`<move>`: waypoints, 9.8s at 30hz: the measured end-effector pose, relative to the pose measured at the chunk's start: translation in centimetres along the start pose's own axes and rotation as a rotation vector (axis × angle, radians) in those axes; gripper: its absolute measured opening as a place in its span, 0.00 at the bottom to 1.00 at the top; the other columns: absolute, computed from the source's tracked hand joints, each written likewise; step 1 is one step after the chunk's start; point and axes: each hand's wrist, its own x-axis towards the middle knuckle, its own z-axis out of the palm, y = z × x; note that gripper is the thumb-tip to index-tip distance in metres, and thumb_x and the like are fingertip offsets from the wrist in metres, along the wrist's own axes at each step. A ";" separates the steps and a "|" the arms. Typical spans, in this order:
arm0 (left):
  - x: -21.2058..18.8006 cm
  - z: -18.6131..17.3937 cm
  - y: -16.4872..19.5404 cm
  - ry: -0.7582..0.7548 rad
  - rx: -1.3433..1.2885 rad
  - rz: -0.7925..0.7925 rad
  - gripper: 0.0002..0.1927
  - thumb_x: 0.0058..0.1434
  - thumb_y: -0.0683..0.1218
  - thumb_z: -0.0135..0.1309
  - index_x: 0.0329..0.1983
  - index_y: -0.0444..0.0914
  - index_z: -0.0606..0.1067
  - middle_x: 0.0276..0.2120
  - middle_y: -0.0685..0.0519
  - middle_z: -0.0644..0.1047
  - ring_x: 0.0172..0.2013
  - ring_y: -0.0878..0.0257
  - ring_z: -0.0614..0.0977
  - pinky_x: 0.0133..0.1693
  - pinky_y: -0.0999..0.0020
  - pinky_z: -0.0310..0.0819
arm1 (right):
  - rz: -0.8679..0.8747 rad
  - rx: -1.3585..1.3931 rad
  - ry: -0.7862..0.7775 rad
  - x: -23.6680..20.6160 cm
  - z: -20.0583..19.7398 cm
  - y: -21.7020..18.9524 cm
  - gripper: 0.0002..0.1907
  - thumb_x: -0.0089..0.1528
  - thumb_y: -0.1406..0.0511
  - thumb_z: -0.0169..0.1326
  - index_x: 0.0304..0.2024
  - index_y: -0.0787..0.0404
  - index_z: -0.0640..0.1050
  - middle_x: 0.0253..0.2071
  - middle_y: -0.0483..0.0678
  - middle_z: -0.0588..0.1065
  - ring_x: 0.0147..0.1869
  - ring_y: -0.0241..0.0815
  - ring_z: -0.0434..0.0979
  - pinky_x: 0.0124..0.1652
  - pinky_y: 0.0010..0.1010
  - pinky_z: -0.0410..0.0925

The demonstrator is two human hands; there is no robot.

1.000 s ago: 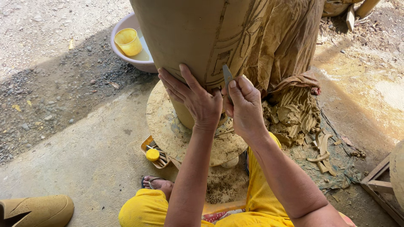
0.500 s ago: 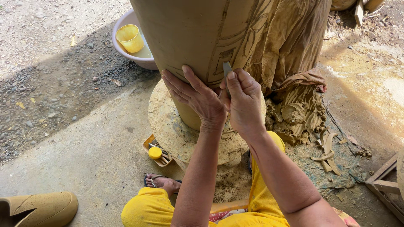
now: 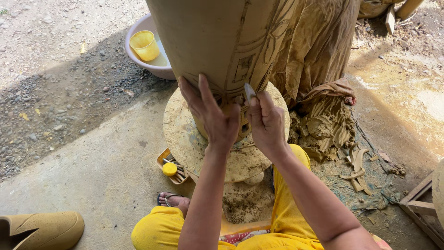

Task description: The person sits cross-legged on the ground and carves intricate geometric patterns into a large clay pot using a small knife. The pot is placed on a rotating wooden stand, which the person turns with their left hand to access different sections while carving with their right hand.

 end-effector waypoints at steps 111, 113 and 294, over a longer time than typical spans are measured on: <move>1.4 -2.2 -0.6 -0.064 -0.123 -0.178 0.60 0.64 0.68 0.60 0.81 0.41 0.35 0.78 0.35 0.39 0.79 0.34 0.44 0.76 0.34 0.45 | 0.361 0.260 -0.083 -1.1 -2.6 -2.9 0.09 0.74 0.68 0.43 0.37 0.61 0.69 0.24 0.41 0.65 0.20 0.29 0.62 0.18 0.25 0.58; 1.9 -2.1 -0.6 -0.108 -0.103 -0.194 0.65 0.59 0.67 0.64 0.81 0.41 0.34 0.78 0.33 0.38 0.79 0.35 0.46 0.74 0.33 0.48 | 0.331 0.311 -0.053 -0.5 -2.3 -2.9 0.10 0.75 0.67 0.43 0.36 0.60 0.68 0.25 0.40 0.61 0.22 0.28 0.60 0.20 0.23 0.56; 2.0 2.7 1.0 0.099 0.184 -0.143 0.65 0.46 0.46 0.67 0.78 0.40 0.36 0.75 0.29 0.39 0.75 0.29 0.42 0.69 0.23 0.43 | -0.637 -1.258 0.001 5.4 -4.2 -5.3 0.08 0.70 0.66 0.50 0.45 0.66 0.74 0.25 0.45 0.72 0.20 0.29 0.63 0.18 0.27 0.56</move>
